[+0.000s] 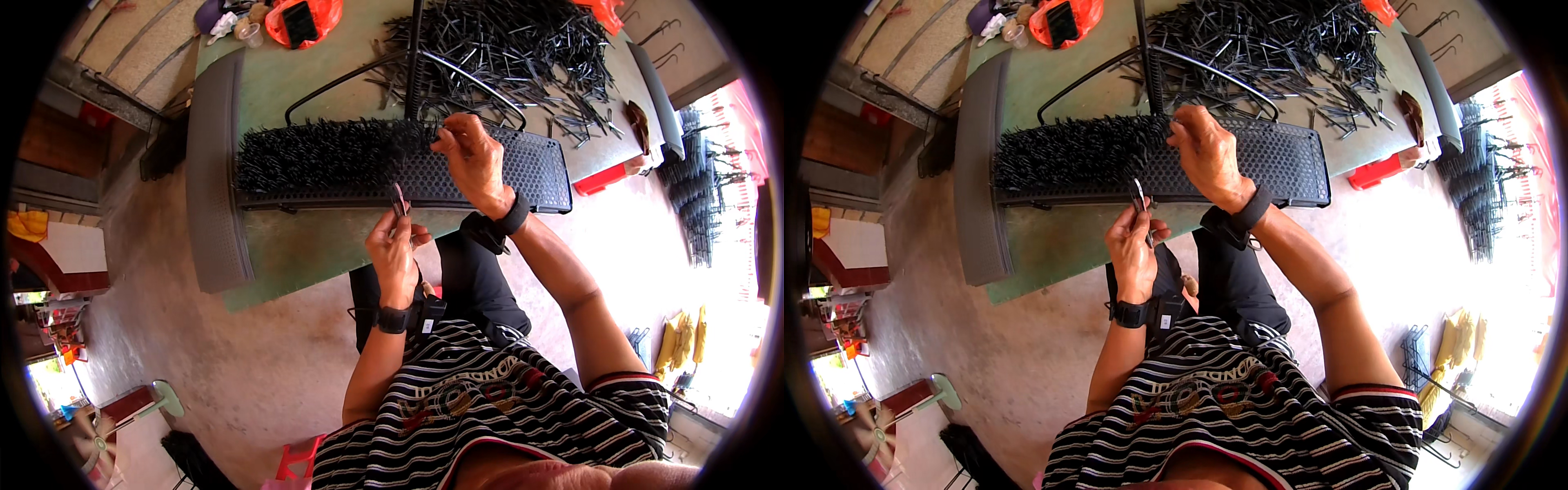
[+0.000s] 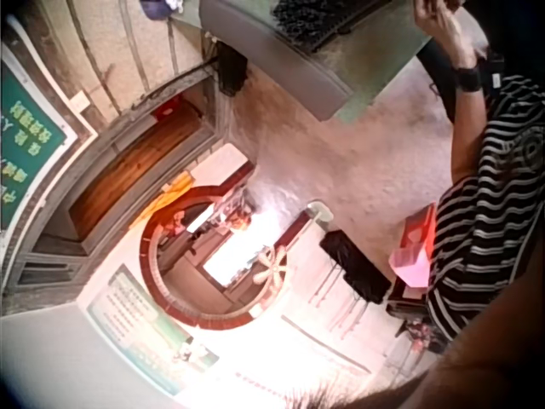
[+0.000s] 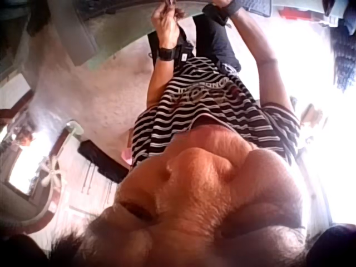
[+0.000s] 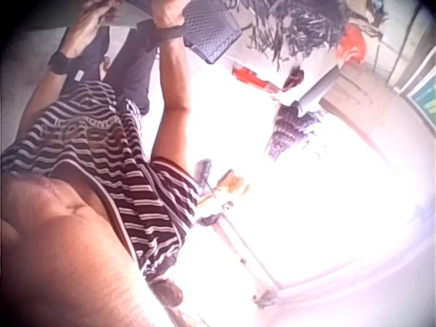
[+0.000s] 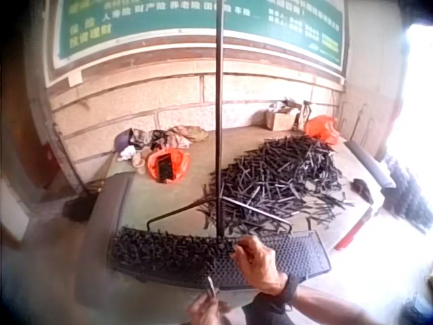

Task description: The person inserts black plastic bristles into a perforated broom head base. They pick up bundles of bristles from a pile on the table and push them into the holes of the base, working methodically to fill the surface.

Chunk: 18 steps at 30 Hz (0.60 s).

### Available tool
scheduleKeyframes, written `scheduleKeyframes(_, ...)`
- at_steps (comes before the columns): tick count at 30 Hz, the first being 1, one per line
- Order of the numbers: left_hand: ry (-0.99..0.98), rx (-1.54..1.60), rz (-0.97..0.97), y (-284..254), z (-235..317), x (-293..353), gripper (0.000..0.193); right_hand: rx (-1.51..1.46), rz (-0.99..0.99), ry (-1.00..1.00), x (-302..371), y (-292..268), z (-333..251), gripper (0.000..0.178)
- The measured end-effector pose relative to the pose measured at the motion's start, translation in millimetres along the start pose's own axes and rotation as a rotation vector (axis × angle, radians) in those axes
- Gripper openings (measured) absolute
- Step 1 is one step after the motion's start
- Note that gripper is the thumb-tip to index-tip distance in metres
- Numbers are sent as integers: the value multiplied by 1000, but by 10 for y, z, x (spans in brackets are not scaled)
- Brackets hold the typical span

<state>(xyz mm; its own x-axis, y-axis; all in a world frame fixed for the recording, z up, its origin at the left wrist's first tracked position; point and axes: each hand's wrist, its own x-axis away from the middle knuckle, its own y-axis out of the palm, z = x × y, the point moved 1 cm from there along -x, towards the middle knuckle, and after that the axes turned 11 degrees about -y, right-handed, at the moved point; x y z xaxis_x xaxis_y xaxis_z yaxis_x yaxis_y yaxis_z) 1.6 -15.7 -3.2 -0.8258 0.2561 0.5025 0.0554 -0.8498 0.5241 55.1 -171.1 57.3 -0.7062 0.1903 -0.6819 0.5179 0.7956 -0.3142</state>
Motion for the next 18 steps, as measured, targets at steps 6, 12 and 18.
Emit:
scheduleKeyframes(6,-27,10,8,-44,9,10,22,81,-120,-97,17,75,89,10)
scheduleKeyframes(12,-41,13,26,-29,26,33,20,161,-204,-193,-68,68,71,14)
scheduleKeyframes(18,-48,49,45,-48,13,32,19,209,-230,-224,-89,58,81,12)
